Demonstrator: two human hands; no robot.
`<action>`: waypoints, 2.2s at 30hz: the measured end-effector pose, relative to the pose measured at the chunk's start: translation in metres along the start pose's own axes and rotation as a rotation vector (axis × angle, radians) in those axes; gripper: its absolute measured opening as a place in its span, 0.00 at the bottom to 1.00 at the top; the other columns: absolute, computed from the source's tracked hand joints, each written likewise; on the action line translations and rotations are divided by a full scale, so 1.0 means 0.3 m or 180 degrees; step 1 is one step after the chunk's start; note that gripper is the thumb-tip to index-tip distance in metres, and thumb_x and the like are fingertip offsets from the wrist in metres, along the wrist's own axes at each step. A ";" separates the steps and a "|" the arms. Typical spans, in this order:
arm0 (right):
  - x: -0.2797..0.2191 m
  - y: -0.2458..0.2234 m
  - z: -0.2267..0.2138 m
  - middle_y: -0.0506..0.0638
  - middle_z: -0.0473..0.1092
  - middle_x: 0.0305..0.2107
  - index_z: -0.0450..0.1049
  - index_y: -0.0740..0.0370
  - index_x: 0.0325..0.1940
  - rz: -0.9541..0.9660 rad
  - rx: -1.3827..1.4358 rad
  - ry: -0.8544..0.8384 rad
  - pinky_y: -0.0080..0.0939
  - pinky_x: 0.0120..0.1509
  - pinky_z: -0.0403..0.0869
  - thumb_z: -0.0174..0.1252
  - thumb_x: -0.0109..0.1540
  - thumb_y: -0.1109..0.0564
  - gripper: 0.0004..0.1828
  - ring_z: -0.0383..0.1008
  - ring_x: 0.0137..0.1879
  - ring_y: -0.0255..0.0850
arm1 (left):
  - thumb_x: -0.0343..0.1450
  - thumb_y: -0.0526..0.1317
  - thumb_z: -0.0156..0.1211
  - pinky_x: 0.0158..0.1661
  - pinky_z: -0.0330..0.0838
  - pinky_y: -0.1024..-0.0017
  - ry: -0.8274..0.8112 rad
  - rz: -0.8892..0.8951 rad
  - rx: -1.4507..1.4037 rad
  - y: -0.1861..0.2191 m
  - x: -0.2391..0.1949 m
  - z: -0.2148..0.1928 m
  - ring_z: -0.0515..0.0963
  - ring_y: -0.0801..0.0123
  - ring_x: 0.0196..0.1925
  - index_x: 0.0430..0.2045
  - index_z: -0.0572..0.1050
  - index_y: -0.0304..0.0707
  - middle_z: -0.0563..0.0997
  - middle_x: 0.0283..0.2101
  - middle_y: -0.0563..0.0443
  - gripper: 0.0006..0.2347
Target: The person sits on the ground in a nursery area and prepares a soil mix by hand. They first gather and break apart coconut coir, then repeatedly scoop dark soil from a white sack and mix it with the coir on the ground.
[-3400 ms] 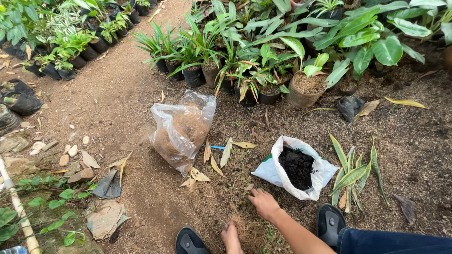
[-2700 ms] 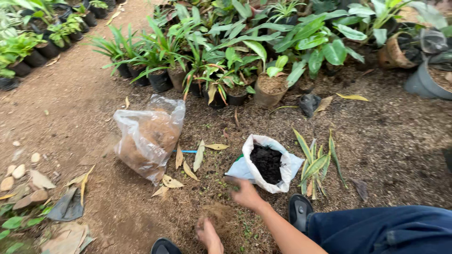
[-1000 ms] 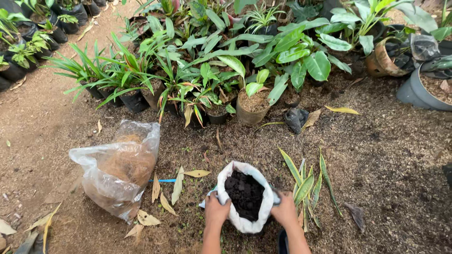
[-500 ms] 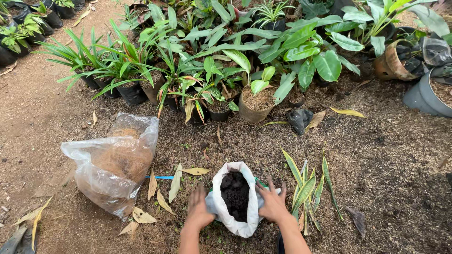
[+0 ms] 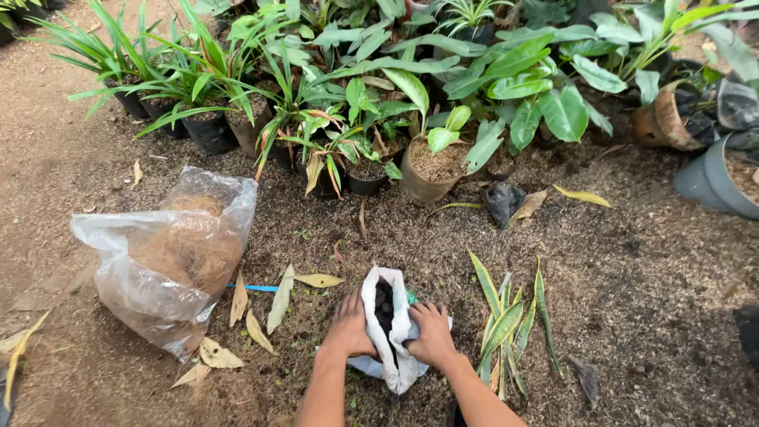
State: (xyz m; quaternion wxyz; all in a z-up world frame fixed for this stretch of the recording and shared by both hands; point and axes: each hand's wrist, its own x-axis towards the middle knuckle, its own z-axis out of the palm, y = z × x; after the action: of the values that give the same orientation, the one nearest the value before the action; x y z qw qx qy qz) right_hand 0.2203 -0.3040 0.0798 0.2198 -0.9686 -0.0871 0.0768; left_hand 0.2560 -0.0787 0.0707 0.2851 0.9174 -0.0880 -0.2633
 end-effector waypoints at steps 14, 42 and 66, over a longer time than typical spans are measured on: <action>-0.045 0.015 -0.067 0.64 0.58 0.65 0.60 0.65 0.67 -0.0212 0.0029 -0.0395 0.64 0.73 0.49 0.73 0.36 0.45 0.59 0.57 0.72 0.56 | 0.55 0.49 0.72 0.59 0.74 0.62 0.0585 0.0434 -0.1352 -0.053 -0.012 0.083 0.82 0.51 0.55 0.45 0.81 0.38 0.84 0.47 0.40 0.26; 0.006 0.050 -0.099 0.54 0.74 0.35 0.79 0.59 0.38 -0.0297 0.0897 -0.0015 0.54 0.61 0.69 0.75 0.41 0.52 0.24 0.74 0.48 0.53 | 0.61 0.43 0.68 0.51 0.73 0.59 0.1014 0.0754 -0.0751 0.031 -0.089 0.017 0.80 0.52 0.46 0.30 0.81 0.37 0.85 0.38 0.45 0.11; -0.006 -0.031 -0.034 0.53 0.75 0.44 0.77 0.56 0.47 -0.0026 -0.0130 -0.0150 0.59 0.67 0.64 0.69 0.44 0.49 0.28 0.72 0.58 0.51 | 0.52 0.49 0.72 0.66 0.53 0.50 0.0850 0.0931 0.0016 0.049 -0.020 0.075 0.71 0.51 0.64 0.62 0.66 0.32 0.73 0.61 0.38 0.41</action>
State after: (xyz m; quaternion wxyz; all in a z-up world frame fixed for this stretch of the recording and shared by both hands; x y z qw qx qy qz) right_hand 0.2191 -0.3003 0.0931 0.1982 -0.9704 -0.0978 0.0969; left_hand 0.2386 -0.0996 0.0660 0.3272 0.9223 -0.1823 -0.0949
